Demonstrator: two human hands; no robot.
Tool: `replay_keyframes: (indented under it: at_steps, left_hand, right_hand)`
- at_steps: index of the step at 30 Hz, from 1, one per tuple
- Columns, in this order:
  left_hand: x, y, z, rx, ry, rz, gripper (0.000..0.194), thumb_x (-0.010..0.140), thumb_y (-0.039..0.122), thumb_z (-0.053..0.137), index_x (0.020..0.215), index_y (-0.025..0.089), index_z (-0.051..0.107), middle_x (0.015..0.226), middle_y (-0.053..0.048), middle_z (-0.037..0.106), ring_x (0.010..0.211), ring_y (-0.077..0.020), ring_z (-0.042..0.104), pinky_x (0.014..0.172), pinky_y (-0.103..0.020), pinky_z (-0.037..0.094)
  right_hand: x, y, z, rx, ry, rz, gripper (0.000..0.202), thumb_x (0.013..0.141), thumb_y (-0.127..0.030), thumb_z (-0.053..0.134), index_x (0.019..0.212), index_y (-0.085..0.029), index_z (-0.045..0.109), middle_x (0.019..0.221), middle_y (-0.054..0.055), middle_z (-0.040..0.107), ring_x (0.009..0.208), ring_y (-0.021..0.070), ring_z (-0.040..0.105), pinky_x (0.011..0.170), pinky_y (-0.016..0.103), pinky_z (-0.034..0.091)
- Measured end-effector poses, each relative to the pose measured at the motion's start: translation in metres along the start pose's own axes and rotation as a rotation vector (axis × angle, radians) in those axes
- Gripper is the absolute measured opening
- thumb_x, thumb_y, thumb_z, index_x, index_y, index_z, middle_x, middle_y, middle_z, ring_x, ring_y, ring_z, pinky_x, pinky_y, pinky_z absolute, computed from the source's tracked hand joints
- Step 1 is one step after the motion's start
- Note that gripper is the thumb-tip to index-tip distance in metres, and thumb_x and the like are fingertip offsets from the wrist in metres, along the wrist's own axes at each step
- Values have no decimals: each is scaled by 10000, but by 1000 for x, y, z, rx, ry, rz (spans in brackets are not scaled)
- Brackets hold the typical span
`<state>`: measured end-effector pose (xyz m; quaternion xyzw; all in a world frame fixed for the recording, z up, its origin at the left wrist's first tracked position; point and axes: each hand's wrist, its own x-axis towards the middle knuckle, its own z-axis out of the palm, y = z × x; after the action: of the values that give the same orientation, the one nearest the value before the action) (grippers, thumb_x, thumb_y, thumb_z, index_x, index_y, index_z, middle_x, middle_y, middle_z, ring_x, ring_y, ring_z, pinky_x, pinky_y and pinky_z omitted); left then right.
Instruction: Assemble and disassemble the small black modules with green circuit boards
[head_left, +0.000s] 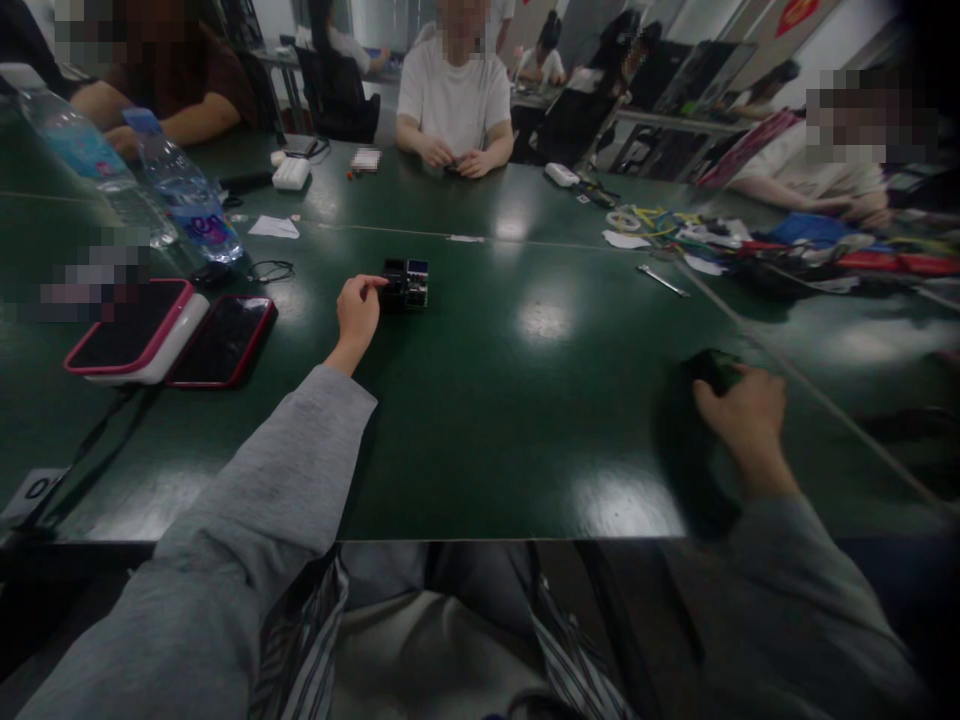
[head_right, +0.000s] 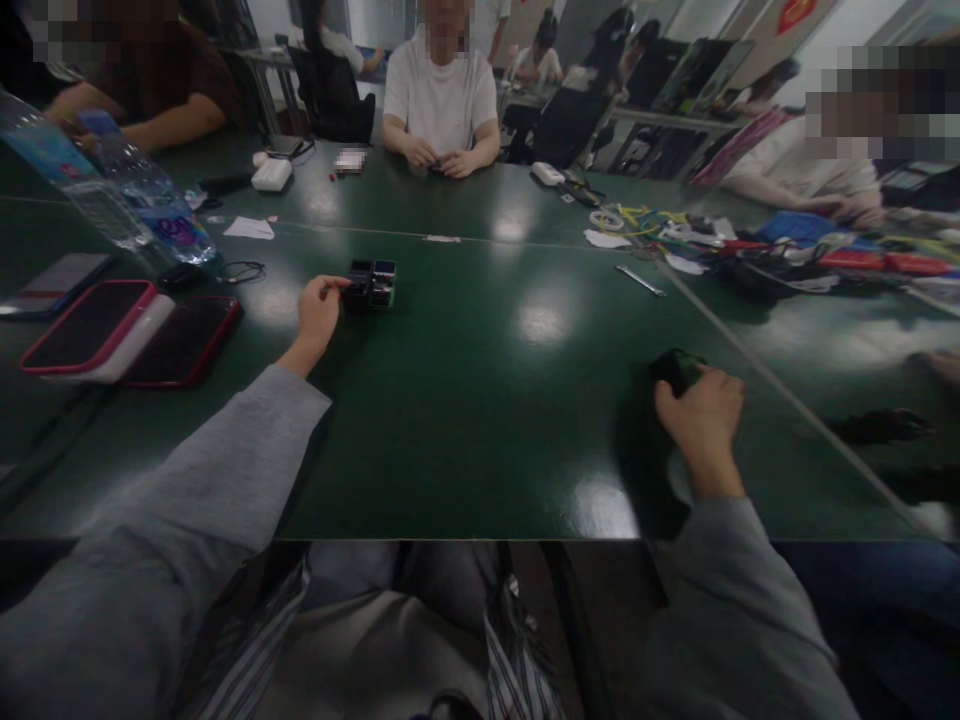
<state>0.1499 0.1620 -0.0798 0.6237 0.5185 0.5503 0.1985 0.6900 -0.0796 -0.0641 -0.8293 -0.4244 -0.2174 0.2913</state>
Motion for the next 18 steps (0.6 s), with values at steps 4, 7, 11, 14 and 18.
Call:
replay_keyframes:
  at_steps: [4,7,11,14,18]
  left_hand:
    - [-1,1,-1,-2,-4,-14,251,901,96,501,921,231,712,1008,-37,693,975,-195,632,964,-393,502]
    - [-2,2,-3,14,-10,-10,259,896,92,498,931,225,717,1013,-45,694,985,-203,633,967,-397,498]
    - [-2,4,-2,17,-11,1,273,883,72,491,917,222,716,1013,-43,700,995,-200,634,978,-389,487]
    - [-1,4,-1,4,-14,-5,265,889,79,492,912,222,714,999,-40,702,983,-198,636,978,-388,487]
    - [0,3,1,14,-31,-3,258,893,85,497,908,229,712,993,-36,702,983,-199,636,976,-388,485]
  right_hand:
    - [-26,-127,18,262,-210,-277,478,886,-416,647,1172,-34,616,1131,348,612,1152,424,588,976,623,462]
    - [-58,-220,26,440,-330,-544,389,930,-406,592,1239,-170,591,1218,173,635,1134,306,610,998,511,500]
    - [-93,-300,23,744,-505,-890,353,985,-431,539,1277,-237,580,1283,100,625,1189,278,583,1026,496,479]
    - [-99,-318,20,845,-528,-909,373,1004,-476,499,1290,-250,579,1275,84,629,1202,273,565,1046,495,458]
    - [-96,-313,27,937,-518,-766,453,1014,-543,456,1372,-273,518,1309,86,598,1204,263,554,1054,491,450]
